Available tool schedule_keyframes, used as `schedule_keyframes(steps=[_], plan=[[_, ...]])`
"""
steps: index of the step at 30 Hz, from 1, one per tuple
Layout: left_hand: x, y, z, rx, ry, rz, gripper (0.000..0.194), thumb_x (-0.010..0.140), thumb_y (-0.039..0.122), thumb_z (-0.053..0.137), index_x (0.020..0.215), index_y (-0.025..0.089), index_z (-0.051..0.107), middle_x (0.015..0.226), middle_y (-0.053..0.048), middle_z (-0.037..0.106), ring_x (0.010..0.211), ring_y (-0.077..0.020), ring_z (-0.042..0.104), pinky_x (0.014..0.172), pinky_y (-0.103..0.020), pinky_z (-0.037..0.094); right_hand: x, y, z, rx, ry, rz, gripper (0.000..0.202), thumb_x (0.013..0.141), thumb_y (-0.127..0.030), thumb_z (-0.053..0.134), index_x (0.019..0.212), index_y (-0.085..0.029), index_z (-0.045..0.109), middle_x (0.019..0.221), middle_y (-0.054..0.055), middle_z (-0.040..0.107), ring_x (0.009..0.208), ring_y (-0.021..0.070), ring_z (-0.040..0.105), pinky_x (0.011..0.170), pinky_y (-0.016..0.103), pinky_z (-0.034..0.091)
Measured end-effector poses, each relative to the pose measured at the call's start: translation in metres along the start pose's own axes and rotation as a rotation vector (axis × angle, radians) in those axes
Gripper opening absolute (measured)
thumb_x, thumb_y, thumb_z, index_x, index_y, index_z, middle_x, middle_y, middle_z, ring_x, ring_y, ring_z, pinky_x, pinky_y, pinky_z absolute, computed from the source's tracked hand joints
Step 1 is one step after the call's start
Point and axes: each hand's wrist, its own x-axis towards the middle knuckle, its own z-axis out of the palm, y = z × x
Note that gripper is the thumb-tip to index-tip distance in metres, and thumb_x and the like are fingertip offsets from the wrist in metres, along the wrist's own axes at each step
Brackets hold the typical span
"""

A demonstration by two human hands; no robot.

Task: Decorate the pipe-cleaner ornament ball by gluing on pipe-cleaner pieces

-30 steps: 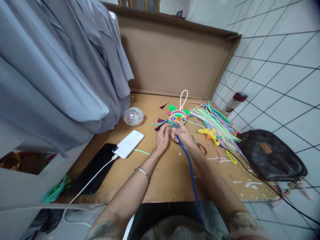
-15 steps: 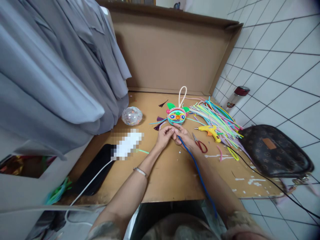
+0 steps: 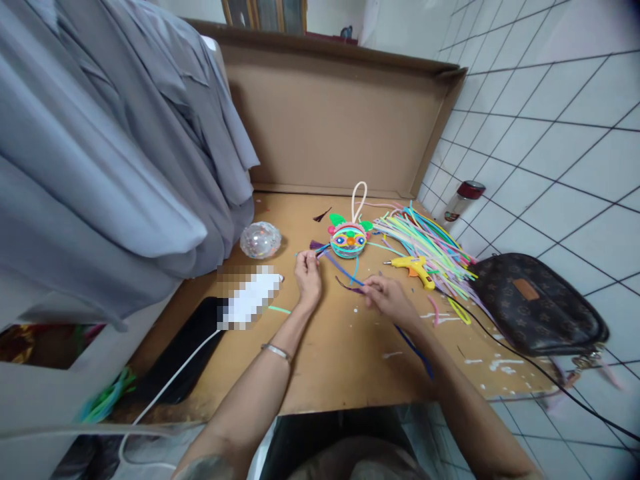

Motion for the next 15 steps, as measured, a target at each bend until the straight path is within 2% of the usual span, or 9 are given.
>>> schedule_keyframes(steps=[3, 6, 9, 11, 13, 15], plan=[[0.000, -0.001, 0.002, -0.067, 0.022, 0.009, 0.039, 0.092, 0.060, 0.055, 0.081, 0.022, 0.051, 0.063, 0.005, 0.045, 0.055, -0.0108, 0.039, 0.053, -0.023, 0.033, -0.010, -0.013, -0.041, -0.309, 0.363, -0.064, 0.028, 0.088, -0.041, 0.049, 0.081, -0.021, 0.066, 0.058, 0.001, 0.065, 0.052, 0.0158, 0.055, 0.058, 0.027, 0.040], [-0.002, 0.000, 0.002, -0.035, -0.007, -0.010, 0.038, 0.091, 0.058, 0.058, 0.081, 0.022, 0.052, 0.063, 0.005, 0.046, 0.055, -0.0109, 0.040, 0.053, -0.023, 0.033, 0.006, -0.022, -0.081, -0.635, 0.613, -0.026, 0.027, 0.091, -0.034, 0.048, 0.092, -0.019, 0.071, 0.069, 0.006, 0.070, 0.064, 0.0206, 0.060, 0.066, 0.031, 0.041], [-0.005, 0.000, -0.001, 0.006, -0.019, 0.003, 0.036, 0.092, 0.055, 0.058, 0.081, 0.021, 0.054, 0.063, 0.005, 0.047, 0.057, -0.0112, 0.042, 0.056, -0.024, 0.035, 0.037, -0.021, -0.112, -0.906, 0.691, 0.150, 0.032, 0.094, -0.027, 0.044, 0.104, -0.015, 0.072, 0.086, 0.015, 0.073, 0.078, 0.0266, 0.062, 0.070, 0.034, 0.039], [-0.004, 0.001, -0.004, 0.023, -0.009, 0.034, 0.034, 0.092, 0.053, 0.058, 0.082, 0.021, 0.056, 0.064, 0.004, 0.049, 0.058, -0.0111, 0.044, 0.058, -0.023, 0.036, 0.053, -0.016, -0.124, -1.009, 0.687, 0.196, 0.033, 0.093, -0.025, 0.047, 0.113, -0.011, 0.069, 0.103, 0.020, 0.072, 0.088, 0.0293, 0.061, 0.073, 0.037, 0.039], [0.003, 0.003, -0.004, 0.031, 0.031, 0.059, 0.032, 0.092, 0.051, 0.058, 0.082, 0.020, 0.057, 0.064, 0.005, 0.049, 0.057, -0.0109, 0.044, 0.058, -0.023, 0.037, 0.060, -0.009, -0.123, -1.073, 0.705, 0.136, 0.034, 0.094, -0.025, 0.048, 0.119, -0.009, 0.066, 0.114, 0.023, 0.068, 0.097, 0.0311, 0.059, 0.078, 0.038, 0.039], [0.022, 0.006, 0.001, 0.033, 0.101, 0.064, 0.028, 0.093, 0.047, 0.055, 0.084, 0.020, 0.057, 0.063, 0.005, 0.049, 0.056, -0.0108, 0.043, 0.057, -0.022, 0.037, 0.056, -0.004, -0.107, -1.084, 0.720, 0.025, 0.034, 0.097, -0.026, 0.046, 0.120, -0.010, 0.064, 0.116, 0.022, 0.066, 0.101, 0.0309, 0.057, 0.082, 0.039, 0.037]])
